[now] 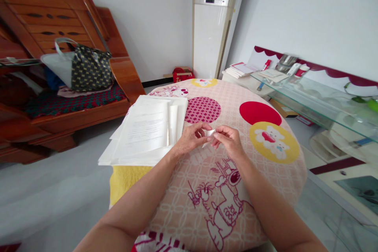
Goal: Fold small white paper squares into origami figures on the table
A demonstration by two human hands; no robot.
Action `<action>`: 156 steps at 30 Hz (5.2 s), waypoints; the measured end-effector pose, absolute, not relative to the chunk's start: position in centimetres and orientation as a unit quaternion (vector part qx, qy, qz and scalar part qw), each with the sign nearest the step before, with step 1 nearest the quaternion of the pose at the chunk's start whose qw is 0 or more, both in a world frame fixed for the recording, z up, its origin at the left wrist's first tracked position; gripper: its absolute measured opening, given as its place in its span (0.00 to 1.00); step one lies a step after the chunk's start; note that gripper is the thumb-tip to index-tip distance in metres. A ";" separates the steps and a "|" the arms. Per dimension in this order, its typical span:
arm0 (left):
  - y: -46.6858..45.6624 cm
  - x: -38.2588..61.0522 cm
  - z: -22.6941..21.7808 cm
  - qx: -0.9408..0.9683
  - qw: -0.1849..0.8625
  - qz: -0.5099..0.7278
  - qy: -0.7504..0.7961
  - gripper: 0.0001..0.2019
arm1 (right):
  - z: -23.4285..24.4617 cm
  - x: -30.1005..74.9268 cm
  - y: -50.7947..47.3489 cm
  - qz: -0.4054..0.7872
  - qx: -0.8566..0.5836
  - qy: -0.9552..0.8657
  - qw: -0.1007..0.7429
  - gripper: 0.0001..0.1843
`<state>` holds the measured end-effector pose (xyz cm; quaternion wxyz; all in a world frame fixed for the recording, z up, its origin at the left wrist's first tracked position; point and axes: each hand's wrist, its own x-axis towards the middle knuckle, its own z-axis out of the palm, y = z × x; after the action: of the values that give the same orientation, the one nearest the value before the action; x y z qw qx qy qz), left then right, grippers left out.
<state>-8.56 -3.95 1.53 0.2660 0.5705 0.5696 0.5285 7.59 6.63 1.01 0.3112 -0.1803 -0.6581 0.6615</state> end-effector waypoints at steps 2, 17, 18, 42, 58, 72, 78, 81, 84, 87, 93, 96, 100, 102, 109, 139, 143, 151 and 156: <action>-3.9 -8.5 1.5 0.572 0.263 0.533 0.565 0.17 | 0.9 7.5 6.7 0.669 -0.178 -0.652 0.308 0.11; -4.0 -7.7 1.4 0.588 0.181 0.529 0.584 0.09 | 1.0 7.4 6.5 0.651 -0.191 -0.667 0.308 0.16; -4.1 -7.6 1.4 0.588 0.174 0.529 0.586 0.08 | 1.1 7.3 6.5 0.649 -0.188 -0.669 0.310 0.16; -3.9 -7.3 0.7 0.615 0.068 0.488 0.615 0.02 | 1.3 7.2 6.3 0.558 -0.213 -0.731 0.331 0.13; -4.2 -6.9 1.4 0.596 0.129 0.488 0.625 0.08 | 0.8 6.6 6.2 0.534 -0.262 -0.727 0.343 0.07; -3.8 -7.2 1.2 0.553 0.199 0.523 0.618 0.11 | 0.8 6.8 6.2 0.546 -0.248 -0.720 0.348 0.07; -3.6 -7.5 1.0 0.550 0.202 0.526 0.617 0.11 | 0.9 7.3 6.4 0.540 -0.225 -0.739 0.334 0.16; -3.6 -7.5 1.0 0.550 0.200 0.519 0.623 0.11 | 0.9 7.4 6.5 0.533 -0.220 -0.739 0.349 0.21; -3.7 -7.4 1.2 0.548 0.199 0.521 0.624 0.11 | 0.9 7.5 6.5 0.525 -0.216 -0.738 0.365 0.21; -3.7 -7.4 1.4 0.548 0.202 0.521 0.623 0.11 | 1.2 7.5 6.5 0.518 -0.209 -0.747 0.361 0.15; -3.6 -7.5 1.1 0.557 0.210 0.517 0.616 0.12 | 1.5 7.7 6.5 0.506 -0.220 -0.752 0.361 0.14; -3.6 -7.5 0.9 0.558 0.212 0.516 0.614 0.12 | 1.4 7.7 6.6 0.523 -0.224 -0.744 0.351 0.12; -3.6 -7.6 1.0 0.561 0.237 0.516 0.603 0.13 | 1.1 7.6 6.7 0.562 -0.234 -0.714 0.347 0.11; -3.7 -7.8 1.2 0.560 0.262 0.520 0.590 0.14 | 1.1 7.5 6.9 0.601 -0.245 -0.666 0.368 0.10; -4.0 -8.8 1.5 0.528 0.376 0.528 0.549 0.16 | 1.1 7.5 7.8 0.727 -0.245 -0.507 0.393 0.12; -4.3 -8.2 1.9 0.598 0.130 0.499 0.614 0.07 | 0.6 6.4 5.3 0.612 -0.177 -0.701 0.320 0.13; -4.1 -8.5 1.4 0.577 0.205 0.516 0.599 0.14 | 0.5 6.6 6.2 0.660 -0.208 -0.645 0.325 0.14; -3.9 -8.3 1.1 0.552 0.248 0.535 0.589 0.15 | 1.0 6.8 6.2 0.699 -0.231 -0.596 0.319 0.11; -3.7 -8.4 0.6 0.555 0.242 0.538 0.587 0.15 | 1.1 6.8 6.2 0.687 -0.227 -0.617 0.309 0.13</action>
<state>-8.36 -3.71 0.61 0.2415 0.5546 0.5871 0.5380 6.78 6.24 1.11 0.3087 -0.2273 -0.6171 0.6872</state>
